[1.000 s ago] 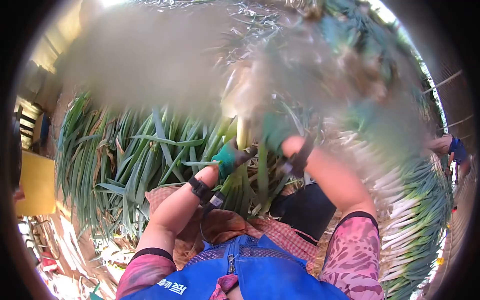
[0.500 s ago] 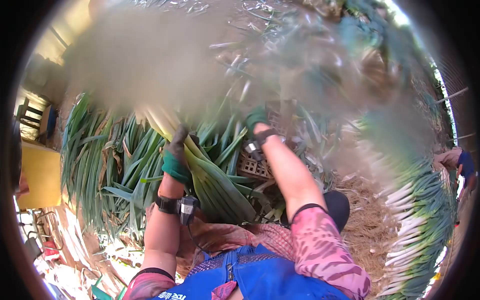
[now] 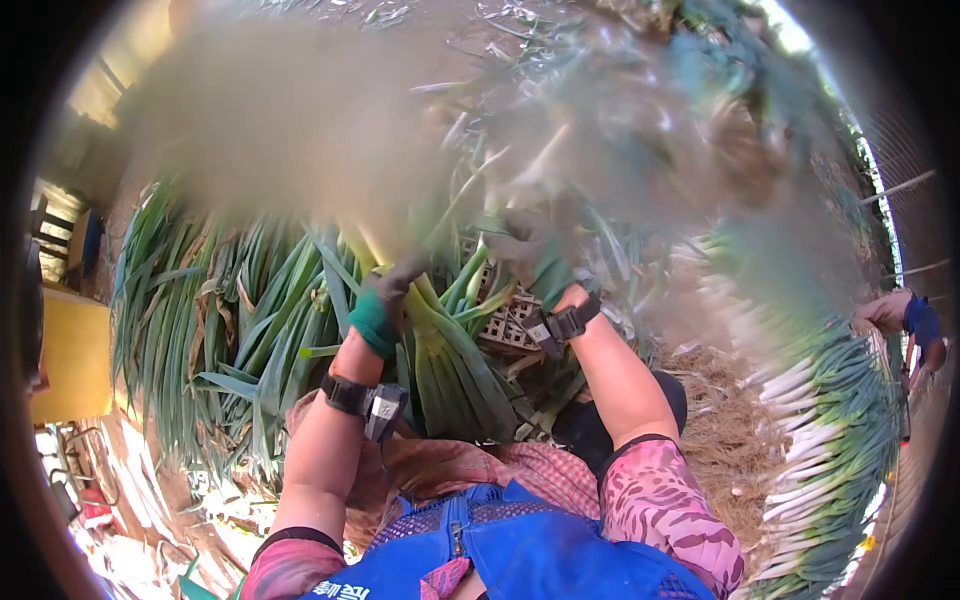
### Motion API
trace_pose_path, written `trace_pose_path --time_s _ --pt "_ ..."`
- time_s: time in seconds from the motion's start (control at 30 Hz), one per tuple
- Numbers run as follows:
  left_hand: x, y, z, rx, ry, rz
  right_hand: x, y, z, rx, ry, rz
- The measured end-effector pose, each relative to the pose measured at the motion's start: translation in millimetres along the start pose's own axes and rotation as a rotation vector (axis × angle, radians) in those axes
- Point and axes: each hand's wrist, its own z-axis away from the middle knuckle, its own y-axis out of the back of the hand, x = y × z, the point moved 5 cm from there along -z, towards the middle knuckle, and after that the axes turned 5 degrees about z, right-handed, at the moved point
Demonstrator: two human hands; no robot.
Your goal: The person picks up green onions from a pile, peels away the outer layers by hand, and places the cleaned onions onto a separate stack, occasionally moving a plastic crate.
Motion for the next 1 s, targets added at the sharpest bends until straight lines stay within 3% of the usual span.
trace_pose_path --time_s 0.03,0.1,0.13,0.17,0.33,0.5,0.57,0.63,0.67,0.7,0.77,0.87,0.93,1.0 --pt "-3.7 -15.9 3.4 -0.014 -0.006 0.031 -28.1 -6.0 9.8 -0.003 0.032 0.143" --pt "-20.1 -17.5 0.3 -0.087 -0.070 0.000 -71.6 -4.5 6.1 -0.059 0.396 0.304" --pt "-28.5 -18.2 -1.2 -0.123 -0.103 -0.014 -87.1 9.4 -1.5 -0.020 0.428 0.401" --pt "-27.8 -27.9 2.8 -0.178 -0.215 -0.126 -95.0 29.4 -8.8 0.049 0.413 0.509" --pt "-31.0 -23.3 -7.2 -0.051 -0.014 -0.011 -104.4 131.0 -31.9 0.270 0.248 0.993" --pt "-16.9 -10.4 -9.7 0.189 0.001 0.054 -4.0 104.4 -51.6 -0.013 0.166 1.189" --pt "-6.2 -16.5 -2.1 0.191 0.000 0.090 65.1 66.7 -66.4 -0.111 0.102 1.122" --pt "-7.6 -15.7 -3.9 0.161 0.006 0.099 140.4 40.0 -92.0 -0.089 -0.116 0.905" --pt "-11.3 -11.7 -8.4 0.129 0.011 0.083 177.0 30.3 -106.4 -0.043 -0.248 0.781" --pt "-15.2 -6.0 -12.8 0.097 0.017 0.065 185.8 9.7 -112.0 0.131 -0.407 0.739" --pt "-30.4 14.6 -25.3 0.006 -0.116 -0.100 198.9 -2.5 -111.3 0.289 -0.543 0.624" --pt "-32.6 15.0 -28.5 -0.065 -0.215 -0.184 196.6 -5.5 -107.7 0.230 -0.451 0.379" --pt "-22.0 0.8 -21.7 -0.031 -0.151 -0.109 170.7 -11.9 -88.3 0.156 -0.367 0.135" --pt "1.7 -33.2 -1.7 0.061 0.006 0.048 131.2 -23.4 -69.4 0.116 -0.026 0.277"
